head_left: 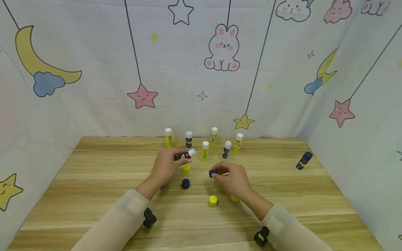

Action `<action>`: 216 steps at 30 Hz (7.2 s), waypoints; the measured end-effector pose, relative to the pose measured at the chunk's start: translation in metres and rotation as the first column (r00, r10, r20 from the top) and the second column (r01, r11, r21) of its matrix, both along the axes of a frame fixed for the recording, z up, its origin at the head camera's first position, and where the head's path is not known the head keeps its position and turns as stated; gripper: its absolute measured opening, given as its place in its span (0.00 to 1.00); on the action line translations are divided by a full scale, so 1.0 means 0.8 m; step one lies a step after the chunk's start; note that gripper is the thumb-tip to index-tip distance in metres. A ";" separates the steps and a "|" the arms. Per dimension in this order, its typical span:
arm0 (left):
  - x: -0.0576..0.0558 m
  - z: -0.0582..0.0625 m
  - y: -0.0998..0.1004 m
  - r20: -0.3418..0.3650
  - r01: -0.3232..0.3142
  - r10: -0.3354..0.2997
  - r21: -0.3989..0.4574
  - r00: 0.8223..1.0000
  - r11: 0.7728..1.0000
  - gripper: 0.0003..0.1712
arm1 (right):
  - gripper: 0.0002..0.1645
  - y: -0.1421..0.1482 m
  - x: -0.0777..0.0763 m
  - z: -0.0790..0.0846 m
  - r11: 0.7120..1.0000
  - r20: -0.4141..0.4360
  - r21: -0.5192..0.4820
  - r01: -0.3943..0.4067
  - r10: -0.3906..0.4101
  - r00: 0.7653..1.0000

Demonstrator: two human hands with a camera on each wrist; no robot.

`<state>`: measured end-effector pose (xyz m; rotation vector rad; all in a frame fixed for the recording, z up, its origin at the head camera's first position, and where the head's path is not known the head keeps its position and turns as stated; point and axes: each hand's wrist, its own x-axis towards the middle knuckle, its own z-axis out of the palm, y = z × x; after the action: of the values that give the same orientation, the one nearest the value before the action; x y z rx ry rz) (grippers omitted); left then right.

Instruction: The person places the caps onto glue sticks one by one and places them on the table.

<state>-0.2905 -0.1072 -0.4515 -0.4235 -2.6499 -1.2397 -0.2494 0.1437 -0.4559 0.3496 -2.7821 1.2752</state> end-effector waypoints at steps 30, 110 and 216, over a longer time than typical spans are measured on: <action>0.017 0.008 0.009 -0.237 -0.011 -0.056 -0.276 0.970 0.961 0.20 | 0.13 -0.012 -0.007 0.008 0.947 0.097 -0.311 0.081 -0.053 0.994; 0.036 0.014 0.035 -0.243 0.080 -0.213 -0.463 0.946 0.883 0.18 | 0.12 -0.026 0.002 0.014 0.924 0.110 -0.381 0.038 0.004 0.994; -0.010 0.012 0.000 0.000 0.025 -0.031 -0.565 1.000 0.825 0.34 | 0.14 0.141 -0.017 0.053 0.972 -0.104 0.226 0.069 -0.046 0.994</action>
<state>-0.2983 -0.1071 -0.4420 -0.5466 -2.9747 -0.4143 -0.2629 0.2562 -0.4133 0.3305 -2.8370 0.9003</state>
